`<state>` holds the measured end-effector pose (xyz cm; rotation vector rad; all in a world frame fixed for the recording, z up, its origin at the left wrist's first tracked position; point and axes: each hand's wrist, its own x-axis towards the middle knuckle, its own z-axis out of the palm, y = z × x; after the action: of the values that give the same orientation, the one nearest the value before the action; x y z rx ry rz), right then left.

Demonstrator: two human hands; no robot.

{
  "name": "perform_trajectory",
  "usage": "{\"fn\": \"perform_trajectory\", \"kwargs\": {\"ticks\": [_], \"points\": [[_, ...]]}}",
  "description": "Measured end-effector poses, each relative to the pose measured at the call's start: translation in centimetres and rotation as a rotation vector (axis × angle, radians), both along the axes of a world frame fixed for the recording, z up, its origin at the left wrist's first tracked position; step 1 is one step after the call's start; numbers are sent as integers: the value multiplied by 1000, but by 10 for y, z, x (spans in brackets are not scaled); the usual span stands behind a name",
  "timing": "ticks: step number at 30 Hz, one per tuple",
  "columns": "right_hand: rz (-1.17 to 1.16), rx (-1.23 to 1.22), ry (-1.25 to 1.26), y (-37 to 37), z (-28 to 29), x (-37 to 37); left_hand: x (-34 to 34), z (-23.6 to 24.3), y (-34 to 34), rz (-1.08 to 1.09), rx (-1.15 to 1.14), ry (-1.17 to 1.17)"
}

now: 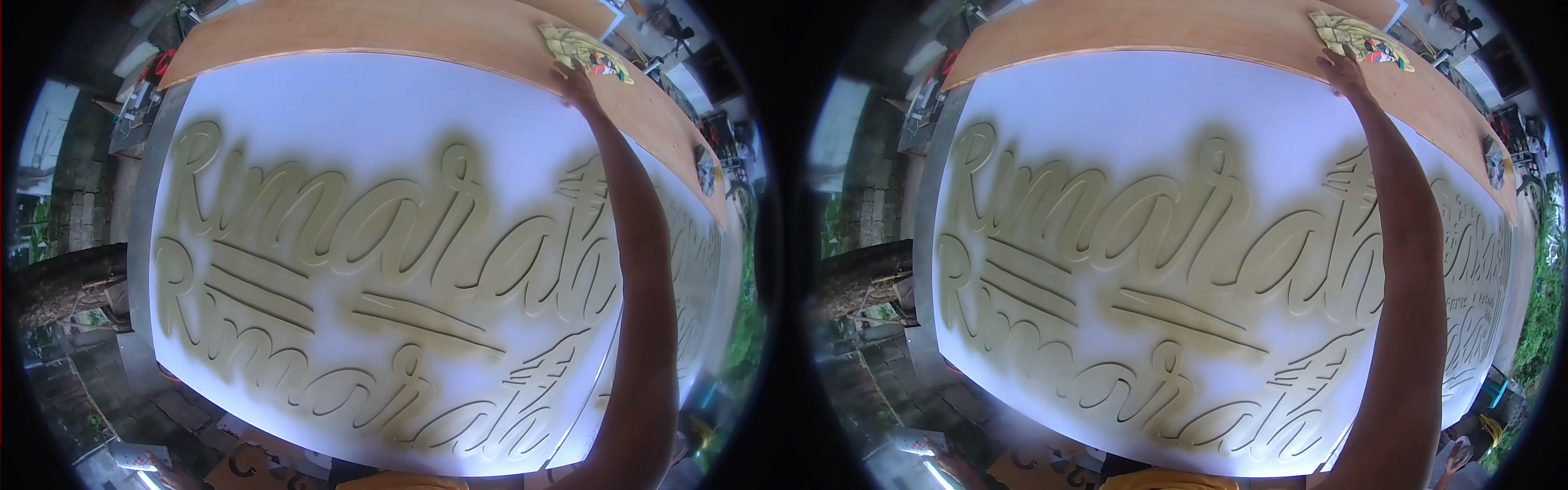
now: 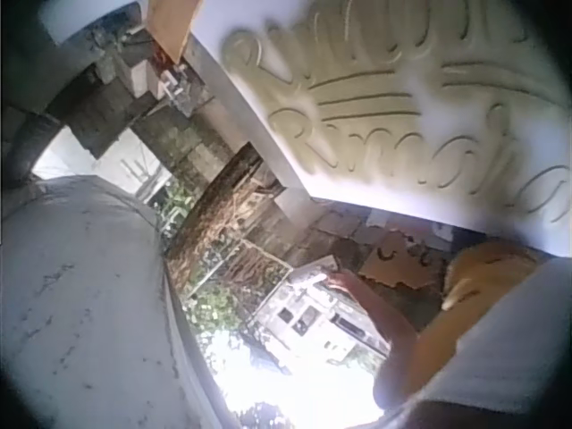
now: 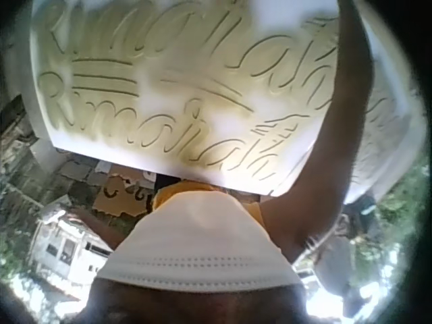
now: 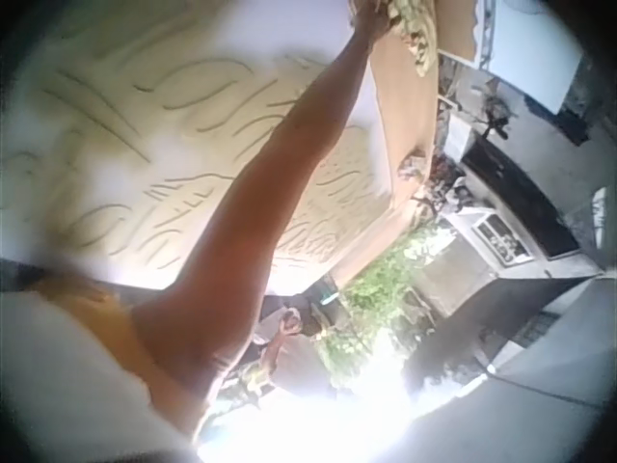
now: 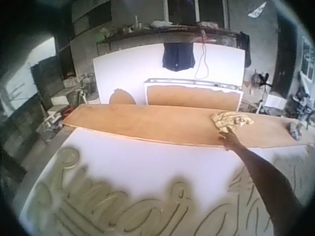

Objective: Spray painting gold lettering onto a sign board.

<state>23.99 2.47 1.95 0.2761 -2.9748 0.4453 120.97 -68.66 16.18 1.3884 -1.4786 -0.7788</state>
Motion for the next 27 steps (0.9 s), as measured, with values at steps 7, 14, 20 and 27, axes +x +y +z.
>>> {"fn": "perform_trajectory", "kwargs": {"ticks": [7,14,20,27], "points": [[-82,-50,-246,4,-6,-29,-15,-5,30,58,-3,-10],[-114,-105,-239,-3,9,-13,-50,-8,35,41,26,-22],[478,-930,-792,-46,69,71,-65,10,44,52,17,-45],[276,236,199,-24,-15,43,-85,15,59,45,41,-46]]}}
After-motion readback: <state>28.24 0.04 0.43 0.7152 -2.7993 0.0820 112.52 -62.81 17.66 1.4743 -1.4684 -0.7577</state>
